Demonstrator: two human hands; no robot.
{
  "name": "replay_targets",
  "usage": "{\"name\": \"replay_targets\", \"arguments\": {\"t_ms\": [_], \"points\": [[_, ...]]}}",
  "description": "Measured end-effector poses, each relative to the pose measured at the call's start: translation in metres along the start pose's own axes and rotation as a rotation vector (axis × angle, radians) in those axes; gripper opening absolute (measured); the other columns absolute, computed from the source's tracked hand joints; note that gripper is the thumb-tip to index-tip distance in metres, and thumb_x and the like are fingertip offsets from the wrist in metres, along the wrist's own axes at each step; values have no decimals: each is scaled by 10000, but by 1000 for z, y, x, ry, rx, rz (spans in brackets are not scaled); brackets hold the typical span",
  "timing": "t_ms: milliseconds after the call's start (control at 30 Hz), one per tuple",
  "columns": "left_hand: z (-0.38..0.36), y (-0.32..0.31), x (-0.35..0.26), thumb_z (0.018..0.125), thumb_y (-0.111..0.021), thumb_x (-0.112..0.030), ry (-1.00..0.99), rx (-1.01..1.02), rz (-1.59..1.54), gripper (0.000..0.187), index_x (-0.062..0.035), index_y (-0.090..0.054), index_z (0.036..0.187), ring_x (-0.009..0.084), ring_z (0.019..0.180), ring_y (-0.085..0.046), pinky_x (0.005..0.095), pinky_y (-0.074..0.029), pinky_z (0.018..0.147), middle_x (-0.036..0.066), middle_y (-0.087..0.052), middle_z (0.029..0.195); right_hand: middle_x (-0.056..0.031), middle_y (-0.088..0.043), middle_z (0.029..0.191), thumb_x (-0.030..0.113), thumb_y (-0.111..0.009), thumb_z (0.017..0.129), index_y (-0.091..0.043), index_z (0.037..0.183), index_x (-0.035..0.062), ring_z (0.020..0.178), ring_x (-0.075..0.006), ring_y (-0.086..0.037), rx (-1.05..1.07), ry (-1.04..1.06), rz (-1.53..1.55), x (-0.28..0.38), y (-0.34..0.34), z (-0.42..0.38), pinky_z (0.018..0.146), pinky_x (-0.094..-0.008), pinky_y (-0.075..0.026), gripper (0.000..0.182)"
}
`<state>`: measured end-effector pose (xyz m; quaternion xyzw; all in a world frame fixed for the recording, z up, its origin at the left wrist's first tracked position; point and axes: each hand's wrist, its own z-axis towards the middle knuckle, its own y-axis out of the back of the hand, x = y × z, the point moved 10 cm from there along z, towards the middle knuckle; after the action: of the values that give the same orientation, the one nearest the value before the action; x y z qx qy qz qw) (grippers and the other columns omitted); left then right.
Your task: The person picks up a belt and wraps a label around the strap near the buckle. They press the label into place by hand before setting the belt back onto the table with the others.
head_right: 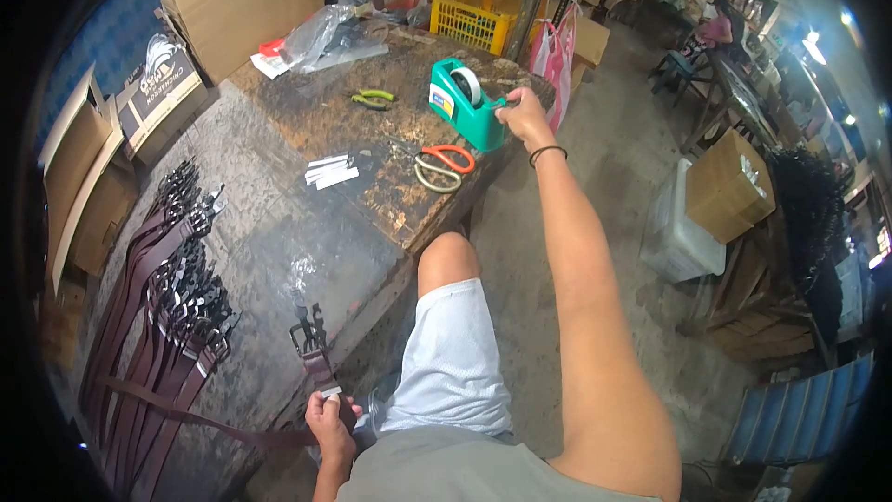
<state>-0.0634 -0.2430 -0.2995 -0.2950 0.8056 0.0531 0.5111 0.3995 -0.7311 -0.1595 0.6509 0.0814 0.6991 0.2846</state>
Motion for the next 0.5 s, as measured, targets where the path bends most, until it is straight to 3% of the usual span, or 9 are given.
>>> {"name": "replay_targets", "arguments": {"t_ms": [100, 167, 233, 267, 333, 400, 500], "points": [[1, -2, -3, 878, -536, -97, -42, 16, 24, 73, -57, -532, 938, 155, 601, -580, 294, -515, 524, 80, -586, 761, -260, -646, 1003, 131, -686, 752, -504, 1180, 78, 880, -400, -655, -190, 192, -783, 22, 11, -13, 774, -417, -513, 469], [-3, -3, -9, 892, -525, -79, -28, 17, 50, 66, -17, -539, 908, 154, 585, -581, 302, -510, 563, 83, -603, 755, -287, -629, 1060, 149, -644, 791, -504, 1204, 79, 931, -406, -649, -48, -39, -669, 20, 19, -39, 807, -435, -504, 442], [-3, -2, -7, 903, -531, -86, -29, -12, 26, 65, -21, -540, 900, 150, 580, -581, 292, -511, 561, 79, -606, 762, -207, -663, 953, 134, -661, 790, -497, 1227, 66, 826, -311, -665, 0, 120, -527, 29, 16, -66, 741, -382, -512, 471], [-4, -2, -6, 909, -528, -85, -8, -18, 4, 62, -25, -540, 896, 147, 577, -581, 282, -512, 560, 80, -606, 765, -207, -663, 953, 134, -661, 790, -497, 1227, 66, 826, -311, -665, 18, 97, -537, 30, 16, -87, 741, -382, -512, 471], [0, -1, -2, 906, -530, -87, -11, 11, 3, 47, -42, -523, 898, 148, 583, -576, 278, -507, 550, 81, -597, 764, -2, -573, 765, 102, -675, 805, -493, 1215, 55, 701, -90, -540, 308, 26, -41, 38, -12, -151, 631, -265, -450, 451], [2, -4, 0, 903, -533, -92, -5, 26, 13, 43, -59, -506, 905, 150, 592, -570, 281, -503, 542, 83, -589, 765, 59, -518, 740, 70, -657, 829, -492, 1208, 41, 685, -28, -471, 450, 44, 58, 41, -28, -211, 607, -215, -395, 414], [1, -3, -3, 908, -529, -91, -11, 12, 15, 43, -53, -508, 906, 154, 575, -562, 279, -497, 539, 85, -589, 760, 66, -502, 730, 72, -663, 827, -478, 1225, 34, 678, -30, -466, 595, -51, 82, 47, -48, -289, 621, -207, -382, 441]]}}
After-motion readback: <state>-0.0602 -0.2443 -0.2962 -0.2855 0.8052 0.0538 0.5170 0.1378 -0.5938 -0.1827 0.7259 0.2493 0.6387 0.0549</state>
